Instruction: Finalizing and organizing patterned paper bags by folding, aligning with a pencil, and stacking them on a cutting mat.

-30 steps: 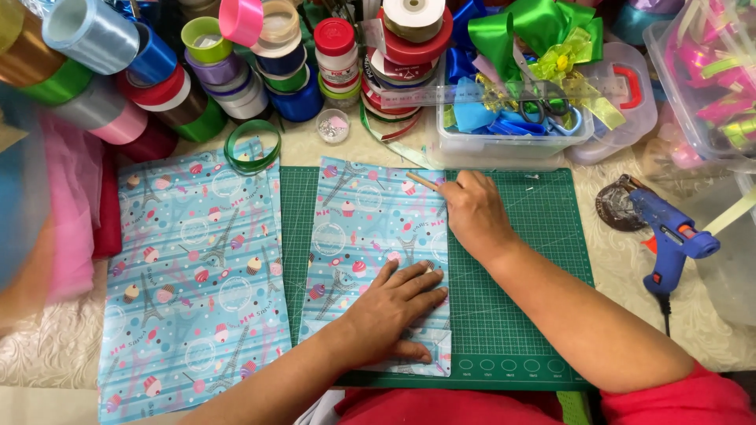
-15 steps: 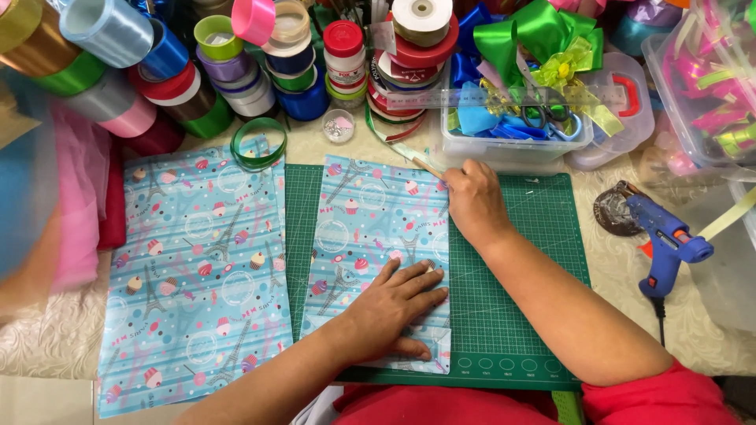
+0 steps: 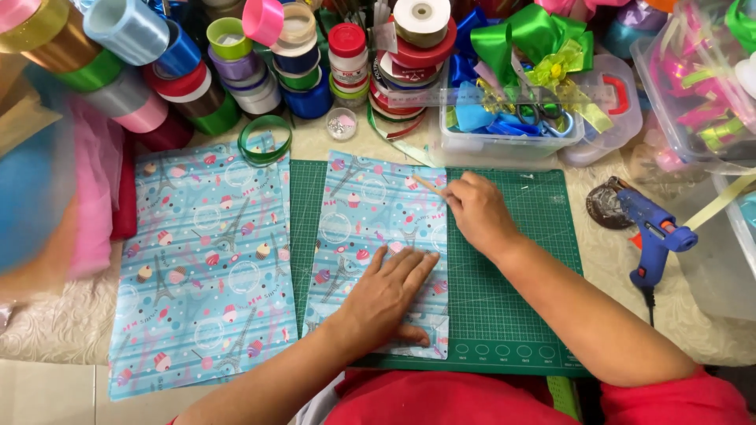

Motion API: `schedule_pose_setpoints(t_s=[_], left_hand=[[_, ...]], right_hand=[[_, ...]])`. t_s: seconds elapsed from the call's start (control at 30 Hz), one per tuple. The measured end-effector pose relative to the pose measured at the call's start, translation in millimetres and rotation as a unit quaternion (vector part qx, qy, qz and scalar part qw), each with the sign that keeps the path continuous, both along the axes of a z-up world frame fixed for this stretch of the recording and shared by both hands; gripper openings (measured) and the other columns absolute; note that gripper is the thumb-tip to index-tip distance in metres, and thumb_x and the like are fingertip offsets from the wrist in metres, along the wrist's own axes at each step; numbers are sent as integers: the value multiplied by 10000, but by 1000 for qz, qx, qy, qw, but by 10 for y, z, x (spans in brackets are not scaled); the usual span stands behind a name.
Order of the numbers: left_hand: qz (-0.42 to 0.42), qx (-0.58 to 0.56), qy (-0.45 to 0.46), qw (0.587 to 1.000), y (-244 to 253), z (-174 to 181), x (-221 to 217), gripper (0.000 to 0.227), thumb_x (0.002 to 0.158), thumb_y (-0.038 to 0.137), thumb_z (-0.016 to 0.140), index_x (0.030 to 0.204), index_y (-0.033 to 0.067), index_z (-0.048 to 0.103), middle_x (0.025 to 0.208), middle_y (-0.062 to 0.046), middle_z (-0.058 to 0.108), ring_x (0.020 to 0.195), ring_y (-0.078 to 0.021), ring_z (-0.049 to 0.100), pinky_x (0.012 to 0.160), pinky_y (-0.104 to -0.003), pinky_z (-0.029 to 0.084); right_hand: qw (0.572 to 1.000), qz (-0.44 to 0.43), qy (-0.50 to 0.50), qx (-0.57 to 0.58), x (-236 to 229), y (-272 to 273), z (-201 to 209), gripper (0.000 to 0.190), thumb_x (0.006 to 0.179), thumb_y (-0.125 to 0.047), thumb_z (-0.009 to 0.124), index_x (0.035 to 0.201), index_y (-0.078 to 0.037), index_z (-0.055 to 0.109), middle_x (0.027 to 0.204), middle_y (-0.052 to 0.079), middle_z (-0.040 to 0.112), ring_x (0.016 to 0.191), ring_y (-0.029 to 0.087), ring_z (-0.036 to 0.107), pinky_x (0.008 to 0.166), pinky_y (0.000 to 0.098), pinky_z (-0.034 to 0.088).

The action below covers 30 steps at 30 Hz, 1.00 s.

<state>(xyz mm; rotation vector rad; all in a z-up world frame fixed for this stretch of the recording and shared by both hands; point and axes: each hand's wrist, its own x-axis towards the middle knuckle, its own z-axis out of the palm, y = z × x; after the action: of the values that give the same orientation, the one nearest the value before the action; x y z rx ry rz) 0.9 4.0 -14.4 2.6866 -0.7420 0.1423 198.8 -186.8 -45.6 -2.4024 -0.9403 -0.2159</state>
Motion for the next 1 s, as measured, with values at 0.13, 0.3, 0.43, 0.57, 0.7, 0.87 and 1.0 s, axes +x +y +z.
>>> schedule_pose_setpoints(t_s=[0.13,0.3,0.43,0.57,0.7,0.87,1.0], left_hand=[[26,14,-50,998,-45,54,-89,1241,487,711,933,1394,14,451,1277,-160,559,1175,-344,533,1116,-542,341],[-79,47,-65,994,-69,51,-133,546,717,471,911,956,126,562,892,-60,603,816,-289,565,706,-408,437],[-113,24,-84,990,-126,114,-54,160,873,97,682,866,138,528,841,-58,564,748,-277,537,639,-405,428],[-155,70,-45,984,-194,266,76,317,762,306,831,1001,171,672,1000,-70,604,903,-293,594,730,-419,476],[-211,148,-54,965,-301,226,233,551,615,554,898,1039,266,697,1004,-14,609,968,-253,586,864,-431,476],[-266,172,-73,946,-424,170,372,533,607,568,887,993,270,671,949,35,629,927,-226,577,781,-387,440],[-289,210,-86,930,-502,218,433,427,657,561,860,962,308,701,931,78,676,958,-218,575,885,-387,422]], right_hand=[[997,66,32,21,-738,-236,374,101,883,14,722,933,-71,701,831,62,594,760,261,579,672,403,452],[988,145,57,-16,-1341,-438,595,73,982,-76,615,1003,-88,684,821,34,558,792,243,583,707,375,420],[990,126,-49,-25,-1097,-403,406,112,981,-22,588,975,-66,690,761,56,480,692,268,500,621,404,394],[994,38,-94,-48,-603,-319,202,152,913,82,624,817,-35,618,758,81,477,669,294,496,606,441,432],[992,-44,-104,-58,-142,-304,-7,135,908,84,637,845,-30,601,774,118,483,699,351,531,628,481,470],[984,-65,-137,-91,-25,-245,-115,167,849,131,594,809,-30,574,772,120,472,694,351,510,624,479,452],[978,-83,-141,-128,9,-211,-152,244,741,173,573,854,-37,623,785,115,487,707,339,519,641,465,451]])
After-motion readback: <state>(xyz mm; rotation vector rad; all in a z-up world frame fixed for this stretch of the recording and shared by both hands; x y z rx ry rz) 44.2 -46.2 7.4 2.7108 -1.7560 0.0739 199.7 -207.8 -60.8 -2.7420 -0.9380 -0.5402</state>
